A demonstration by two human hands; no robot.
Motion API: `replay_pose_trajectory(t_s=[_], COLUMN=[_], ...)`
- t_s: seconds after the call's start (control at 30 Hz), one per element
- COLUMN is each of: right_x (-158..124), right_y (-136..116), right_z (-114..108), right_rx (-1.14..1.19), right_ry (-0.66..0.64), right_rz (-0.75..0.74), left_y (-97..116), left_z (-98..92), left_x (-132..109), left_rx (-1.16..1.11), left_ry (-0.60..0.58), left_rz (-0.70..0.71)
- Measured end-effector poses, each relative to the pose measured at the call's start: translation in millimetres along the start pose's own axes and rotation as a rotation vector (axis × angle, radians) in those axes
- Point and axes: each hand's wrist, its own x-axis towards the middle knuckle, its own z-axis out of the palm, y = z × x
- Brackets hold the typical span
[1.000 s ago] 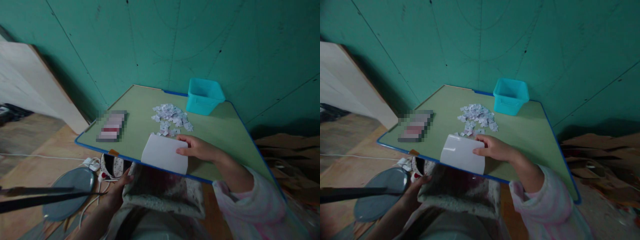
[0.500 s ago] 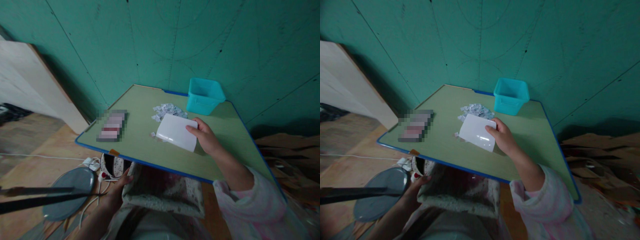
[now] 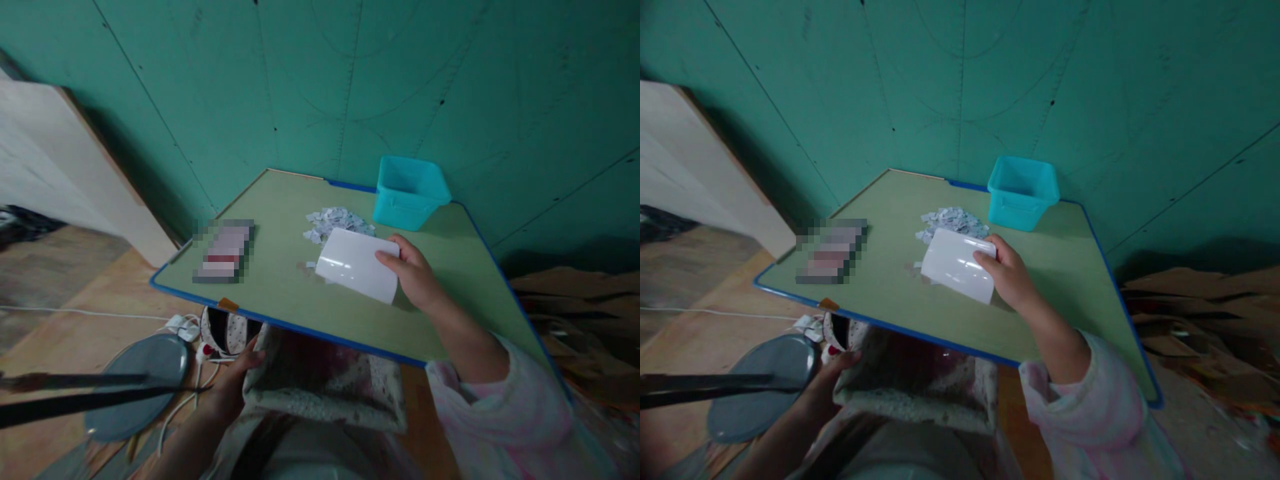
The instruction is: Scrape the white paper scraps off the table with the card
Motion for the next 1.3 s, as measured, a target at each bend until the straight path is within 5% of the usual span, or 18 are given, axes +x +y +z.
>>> replay_pose_trajectory(t_s=[0.3,0.5,0.63,0.77,0.97,1.2,1.3], right_x=[-5,-1,-1,-6,-4,-7,-8], right_y=[-1,3,4,0,0,2,0], right_z=[7,7,12,13,10,17,18], right_rx=[0.072,-0.024,-0.118,0.026,0.003,-0.047,-0.002], right_ry=[-0.180,-0.041,-0.107,-0.214,-0.088,-0.348,-0.354], right_rz=[0.100,0.017,-0.002,0.064,0.024,0.125,0.129], left_y=[0,1,1,2,4,6,7], left_z=[-1.1,1.1,1.3,-1.0,-2.3,1.5,1.8], left_x=[0,0,0,0,0,-2,-3], left_rx=[0.041,0.048,0.041,0.018,0.022,0.026,0.028], left_ry=[-0.004,0.005,-0.017,0.023,0.058,0.038,0.040], left_rz=[0.023,0.026,0.019,0.013,0.023,0.020,0.006])
